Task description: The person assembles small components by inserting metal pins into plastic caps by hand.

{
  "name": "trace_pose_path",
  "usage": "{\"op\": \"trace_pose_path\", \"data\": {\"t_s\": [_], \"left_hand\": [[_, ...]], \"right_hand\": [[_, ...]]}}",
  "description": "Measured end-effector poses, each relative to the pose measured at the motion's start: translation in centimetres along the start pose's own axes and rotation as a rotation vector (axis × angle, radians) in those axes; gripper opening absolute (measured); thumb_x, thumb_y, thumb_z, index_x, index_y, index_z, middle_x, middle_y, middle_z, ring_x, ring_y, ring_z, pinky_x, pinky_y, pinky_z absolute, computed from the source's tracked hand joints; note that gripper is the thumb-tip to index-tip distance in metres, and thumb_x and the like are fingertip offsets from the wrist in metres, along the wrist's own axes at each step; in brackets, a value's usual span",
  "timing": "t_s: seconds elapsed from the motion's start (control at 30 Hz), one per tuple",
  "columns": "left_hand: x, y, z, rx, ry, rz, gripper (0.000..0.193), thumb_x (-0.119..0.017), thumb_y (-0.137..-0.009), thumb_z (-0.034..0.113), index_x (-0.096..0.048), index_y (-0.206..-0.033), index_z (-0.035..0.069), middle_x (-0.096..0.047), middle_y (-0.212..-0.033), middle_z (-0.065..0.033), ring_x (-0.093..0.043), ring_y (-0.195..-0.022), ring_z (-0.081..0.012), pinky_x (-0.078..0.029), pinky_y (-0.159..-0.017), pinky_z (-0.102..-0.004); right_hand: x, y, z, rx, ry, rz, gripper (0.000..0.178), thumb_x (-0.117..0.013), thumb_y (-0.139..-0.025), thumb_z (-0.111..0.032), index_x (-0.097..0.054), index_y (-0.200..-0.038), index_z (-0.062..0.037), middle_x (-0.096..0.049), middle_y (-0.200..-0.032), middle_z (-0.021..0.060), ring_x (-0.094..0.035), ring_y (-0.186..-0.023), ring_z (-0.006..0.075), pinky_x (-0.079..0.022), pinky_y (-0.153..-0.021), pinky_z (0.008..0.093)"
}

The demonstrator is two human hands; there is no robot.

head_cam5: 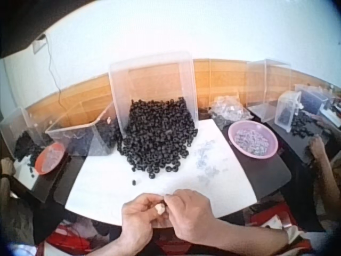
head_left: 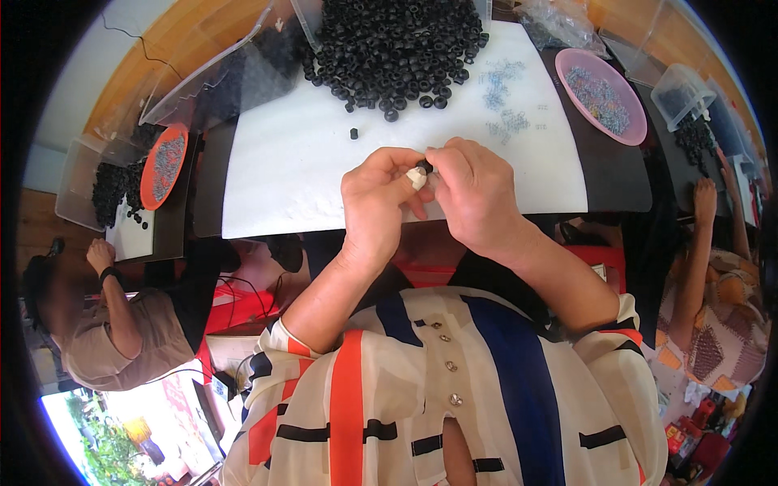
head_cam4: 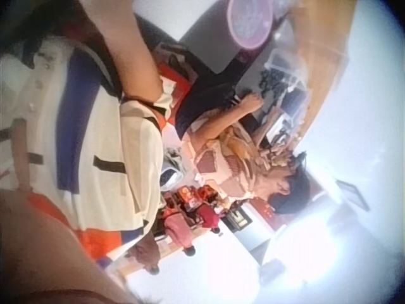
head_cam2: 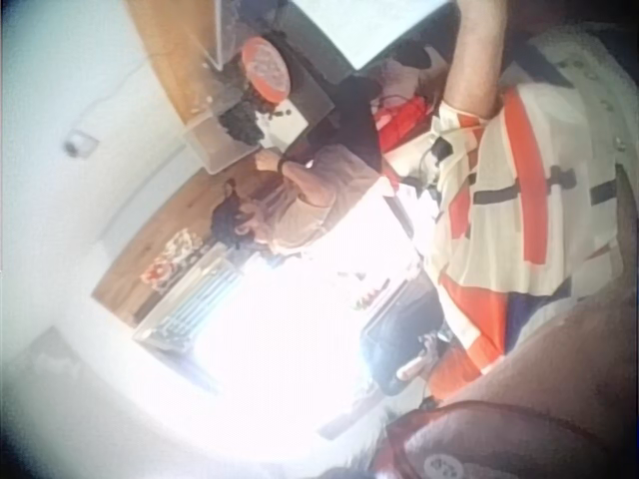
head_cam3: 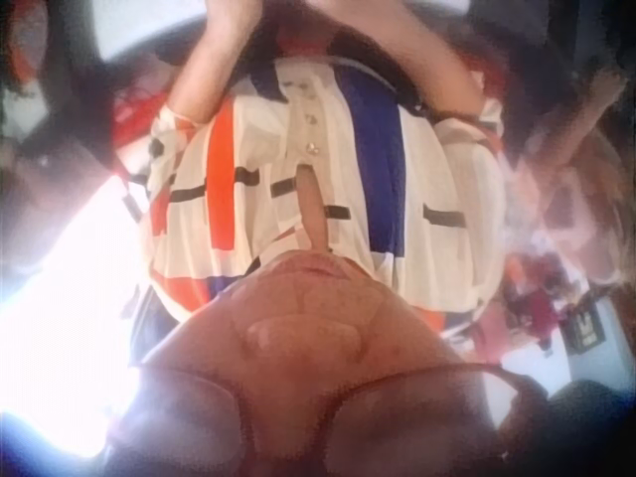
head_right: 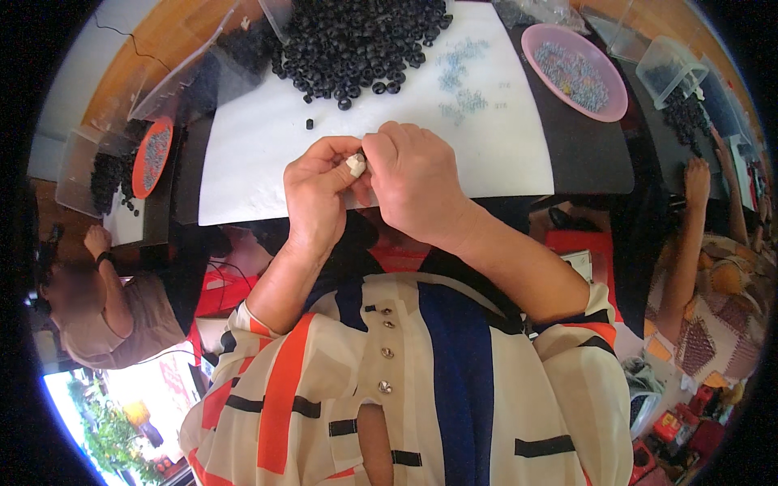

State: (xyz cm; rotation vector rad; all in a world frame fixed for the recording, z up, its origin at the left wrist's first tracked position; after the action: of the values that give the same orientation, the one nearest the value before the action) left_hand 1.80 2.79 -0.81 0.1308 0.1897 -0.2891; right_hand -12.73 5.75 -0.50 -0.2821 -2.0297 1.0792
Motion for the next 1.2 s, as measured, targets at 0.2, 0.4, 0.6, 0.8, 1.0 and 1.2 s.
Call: {"op": "trace_pose_path", "data": {"t_s": [0.2,0.4,0.6,0.8,1.0,1.2], "left_hand": [[-0.1,-0.2,0.2,-0.042,0.034,-0.007,0.018,-0.058,-0.09,-0.005,-0.064,-0.106,-0.01,-0.068,-0.095,-0.0129,-0.064,-0.071,-0.0169,-0.053,-0.063,-0.0269],[-0.5,0.2,1.7,-0.007,0.062,-0.093,0.017,-0.059,-0.092,0.0,-0.065,-0.105,-0.011,-0.069,-0.09,-0.0135,-0.065,-0.066,-0.0182,-0.053,-0.06,-0.0278],[-0.7,0.3,1.3,0.084,-0.037,-0.194,0.019,-0.057,-0.094,0.006,-0.065,-0.099,-0.01,-0.066,-0.075,-0.0135,-0.062,-0.058,-0.0174,-0.045,-0.045,-0.0251],[-0.5,0.7,0.5,0.041,0.02,-0.117,0.018,-0.059,-0.091,0.005,-0.067,-0.096,-0.01,-0.066,-0.074,-0.0125,-0.059,-0.054,-0.0149,-0.039,-0.043,-0.0228],[-0.1,0.8,0.5,0.038,-0.002,-0.19,0.016,-0.061,-0.09,0.005,-0.068,-0.096,-0.008,-0.066,-0.073,-0.0109,-0.058,-0.053,-0.0145,-0.038,-0.043,-0.0221],[-0.2,0.8,0.5,0.059,-0.001,-0.188,0.014,-0.061,-0.089,0.004,-0.068,-0.094,-0.007,-0.066,-0.072,-0.0098,-0.058,-0.053,-0.013,-0.038,-0.043,-0.0213]], "right_hand": [[-0.9,-0.1,-0.4,-0.07,0.068,0.029,0.026,-0.067,-0.066,-0.008,-0.047,-0.082,-0.0057,-0.051,-0.073,0.0104,-0.055,-0.062,0.0296,-0.044,-0.055,0.0412],[0.2,-0.8,0.4,0.025,0.134,0.07,0.031,-0.075,-0.067,-0.003,-0.052,-0.088,-0.0038,-0.053,-0.069,0.0084,-0.055,-0.056,0.0272,-0.042,-0.049,0.0373],[0.5,-0.7,0.8,0.047,0.078,0.036,0.03,-0.072,-0.067,-0.014,-0.045,-0.077,-0.0075,-0.052,-0.063,0.0079,-0.057,-0.051,0.0263,-0.044,-0.046,0.0371],[-0.4,-0.2,0.4,-0.033,-0.05,0.066,0.028,-0.072,-0.071,-0.015,-0.045,-0.077,-0.0087,-0.056,-0.061,0.0081,-0.06,-0.05,0.0289,-0.046,-0.045,0.0381],[0.5,-0.3,0.5,-0.071,-0.132,-0.064,0.026,-0.069,-0.073,-0.013,-0.045,-0.079,-0.0082,-0.058,-0.062,0.009,-0.06,-0.052,0.0302,-0.046,-0.046,0.0396],[0.5,0.3,0.2,-0.085,-0.135,-0.001,0.025,-0.069,-0.073,-0.01,-0.045,-0.08,-0.008,-0.058,-0.062,0.0089,-0.061,-0.053,0.0309,-0.046,-0.047,0.0397]]}}
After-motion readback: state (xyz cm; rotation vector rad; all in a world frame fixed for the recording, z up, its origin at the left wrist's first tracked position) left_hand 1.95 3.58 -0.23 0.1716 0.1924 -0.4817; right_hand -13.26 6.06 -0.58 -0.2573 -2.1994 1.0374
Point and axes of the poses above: each hand's wrist, its own y-axis away from the middle knuckle, its own x-axis out of the back of the hand, z = x × y, the point moved 1 cm from there along -y, towards the middle knuckle
